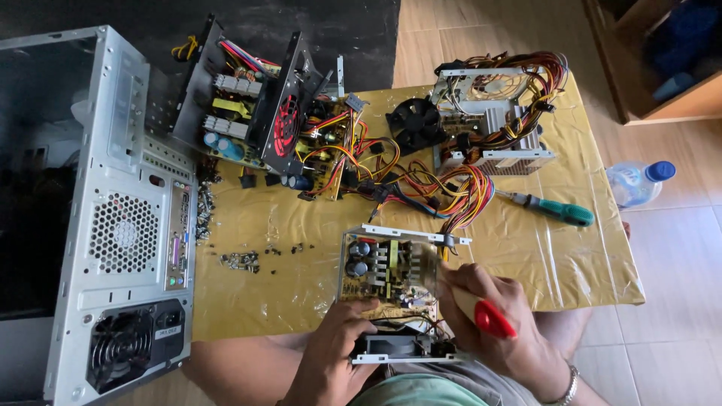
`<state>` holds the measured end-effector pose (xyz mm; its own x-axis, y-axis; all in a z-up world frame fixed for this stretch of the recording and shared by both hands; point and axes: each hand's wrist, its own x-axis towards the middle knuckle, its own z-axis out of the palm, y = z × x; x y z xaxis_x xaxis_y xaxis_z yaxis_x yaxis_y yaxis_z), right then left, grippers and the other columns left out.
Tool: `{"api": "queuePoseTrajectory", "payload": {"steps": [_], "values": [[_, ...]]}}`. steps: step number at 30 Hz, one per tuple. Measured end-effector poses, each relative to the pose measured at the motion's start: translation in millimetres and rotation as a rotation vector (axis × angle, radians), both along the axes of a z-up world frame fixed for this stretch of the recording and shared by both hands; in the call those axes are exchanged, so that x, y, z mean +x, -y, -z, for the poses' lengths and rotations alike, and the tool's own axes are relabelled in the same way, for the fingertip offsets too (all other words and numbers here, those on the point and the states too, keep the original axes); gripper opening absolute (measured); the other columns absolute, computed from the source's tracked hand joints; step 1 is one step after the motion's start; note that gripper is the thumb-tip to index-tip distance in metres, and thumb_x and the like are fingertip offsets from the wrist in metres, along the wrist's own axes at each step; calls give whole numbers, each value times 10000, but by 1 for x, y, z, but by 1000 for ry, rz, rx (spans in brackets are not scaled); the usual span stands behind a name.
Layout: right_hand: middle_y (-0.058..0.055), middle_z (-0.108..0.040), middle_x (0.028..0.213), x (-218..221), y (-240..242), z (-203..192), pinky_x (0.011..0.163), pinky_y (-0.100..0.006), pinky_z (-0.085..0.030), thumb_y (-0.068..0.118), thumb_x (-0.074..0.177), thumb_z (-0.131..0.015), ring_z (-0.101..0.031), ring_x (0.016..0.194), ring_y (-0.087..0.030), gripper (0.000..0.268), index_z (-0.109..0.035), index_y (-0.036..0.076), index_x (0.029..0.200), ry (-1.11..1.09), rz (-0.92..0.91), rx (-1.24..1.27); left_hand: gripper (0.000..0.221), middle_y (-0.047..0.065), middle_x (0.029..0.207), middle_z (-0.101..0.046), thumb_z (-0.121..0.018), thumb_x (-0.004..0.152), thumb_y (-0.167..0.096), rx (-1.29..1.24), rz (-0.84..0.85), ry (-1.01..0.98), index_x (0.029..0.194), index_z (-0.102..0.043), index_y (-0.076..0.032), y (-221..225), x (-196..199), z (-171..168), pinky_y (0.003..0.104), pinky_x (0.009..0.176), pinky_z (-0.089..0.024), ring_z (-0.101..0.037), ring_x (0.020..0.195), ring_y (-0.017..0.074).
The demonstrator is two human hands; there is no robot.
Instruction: A person is disassembling a computer power supply unit by unscrewing the cooling fan and cleaning the internal circuitry with a brush.
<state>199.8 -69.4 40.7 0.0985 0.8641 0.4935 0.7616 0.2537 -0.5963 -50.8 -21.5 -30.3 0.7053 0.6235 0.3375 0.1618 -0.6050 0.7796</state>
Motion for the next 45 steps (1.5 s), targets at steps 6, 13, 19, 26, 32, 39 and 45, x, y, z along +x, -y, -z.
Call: {"api": "queuePoseTrajectory", "payload": {"steps": [6,13,19,26,32,39,45], "values": [[-37,-757,625,51,30,26,419,-269,-495,57,698,-672,-635,431,-154,153,-699,32,847,-309,103,-321,496,125,1135,-733,-922,643,-37,-8,-96,57,974,-553,-63,-13,2,0,680,1272,-153,-722,1125,279],[-24,-756,822,51,7,33,504,-283,-509,83,811,-745,-687,555,-167,146,-714,54,951,-207,-50,-256,507,130,1148,-759,-897,623,15,-133,-75,135,925,-497,-68,-25,-1,1,602,1290,-206,-749,1123,288],[-37,-746,752,49,-7,29,436,-245,-469,37,815,-711,-658,481,-146,107,-663,-10,898,-276,-164,-171,488,161,1122,-787,-895,623,-14,-154,-116,123,913,-507,-72,-23,-5,9,560,1287,-237,-771,1095,278],[-15,-745,613,44,-9,17,405,-260,-457,70,824,-690,-641,414,-150,74,-631,43,788,-360,-224,-298,491,172,1082,-785,-893,613,-7,-130,-134,116,910,-507,-75,-24,0,6,560,1295,-218,-760,1104,272],[-12,-736,620,46,-4,21,405,-267,-452,51,817,-674,-629,410,-158,72,-638,38,755,-376,-253,-310,440,140,1084,-763,-878,669,-38,-87,-117,121,919,-519,-78,-21,1,8,615,1291,-206,-754,1092,286],[14,-764,714,53,15,20,468,-261,-536,191,825,-661,-711,501,-127,139,-705,73,883,-319,-200,-316,167,160,1143,-741,-419,1002,-143,-23,10,60,957,-577,-109,-20,-5,15,651,1288,-24,-634,1293,281],[-2,-798,721,50,26,14,510,-262,-582,307,743,-701,-736,464,-144,237,-709,102,863,-292,-190,-260,244,179,1155,-701,-754,787,27,158,32,-40,952,-584,-29,-18,10,-41,711,1244,-192,-681,1167,274]]}}
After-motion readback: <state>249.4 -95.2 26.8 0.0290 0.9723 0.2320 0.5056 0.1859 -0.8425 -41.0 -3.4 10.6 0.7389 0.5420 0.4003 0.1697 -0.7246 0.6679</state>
